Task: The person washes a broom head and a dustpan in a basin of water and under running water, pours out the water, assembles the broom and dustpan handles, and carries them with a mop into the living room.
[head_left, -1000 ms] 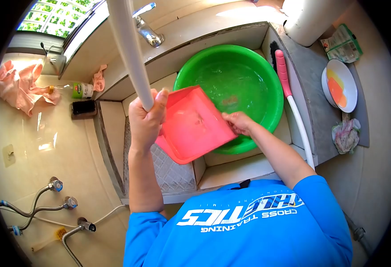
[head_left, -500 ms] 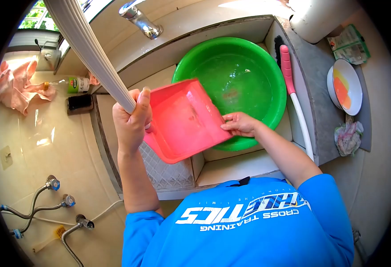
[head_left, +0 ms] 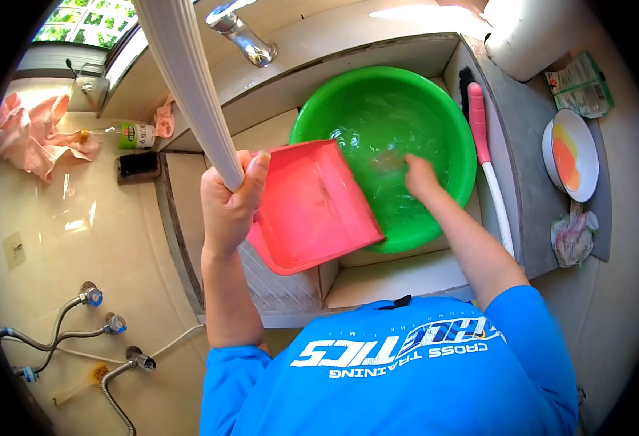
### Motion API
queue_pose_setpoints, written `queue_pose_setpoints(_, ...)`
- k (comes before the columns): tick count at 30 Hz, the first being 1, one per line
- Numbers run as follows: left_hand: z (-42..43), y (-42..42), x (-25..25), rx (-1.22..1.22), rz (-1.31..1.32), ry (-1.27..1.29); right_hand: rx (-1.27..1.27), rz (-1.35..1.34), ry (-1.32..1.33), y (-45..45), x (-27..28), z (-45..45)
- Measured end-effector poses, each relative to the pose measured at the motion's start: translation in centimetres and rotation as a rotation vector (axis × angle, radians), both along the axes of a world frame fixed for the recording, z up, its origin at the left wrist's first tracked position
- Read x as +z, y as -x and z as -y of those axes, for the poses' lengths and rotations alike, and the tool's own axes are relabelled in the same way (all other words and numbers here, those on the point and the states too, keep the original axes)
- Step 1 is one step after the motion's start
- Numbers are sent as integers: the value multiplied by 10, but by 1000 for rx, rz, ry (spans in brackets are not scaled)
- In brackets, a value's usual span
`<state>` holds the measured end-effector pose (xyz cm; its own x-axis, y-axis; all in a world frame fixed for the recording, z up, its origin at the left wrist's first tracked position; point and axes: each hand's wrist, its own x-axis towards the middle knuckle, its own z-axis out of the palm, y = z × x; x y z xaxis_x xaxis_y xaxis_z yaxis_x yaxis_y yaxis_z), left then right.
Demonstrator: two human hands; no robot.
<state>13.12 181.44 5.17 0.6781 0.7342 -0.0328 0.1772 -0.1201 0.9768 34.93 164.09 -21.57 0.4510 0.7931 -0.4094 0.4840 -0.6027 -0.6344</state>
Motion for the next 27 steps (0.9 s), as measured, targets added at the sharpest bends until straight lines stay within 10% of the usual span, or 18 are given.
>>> queue_pose_setpoints(4, 2, -1, -4, 20, -14, 30, 11, -64, -190, 70, 42, -42)
queue_pose_setpoints(9, 0, 1, -3, 25, -27, 66, 622, 260, -464, 122, 94, -70)
queue_pose_setpoints(14, 2, -2, -34, -130, -10, -183, 425, 414, -425, 92, 70, -74)
queue_pose_setpoints(18, 8, -16, -21, -46, -25, -20, 30, -220, 381, 34, 66, -71)
queue_pose_setpoints(27, 7, -31, -21, -182, 29, -159, 183, 263, 33, 50, 127, 12)
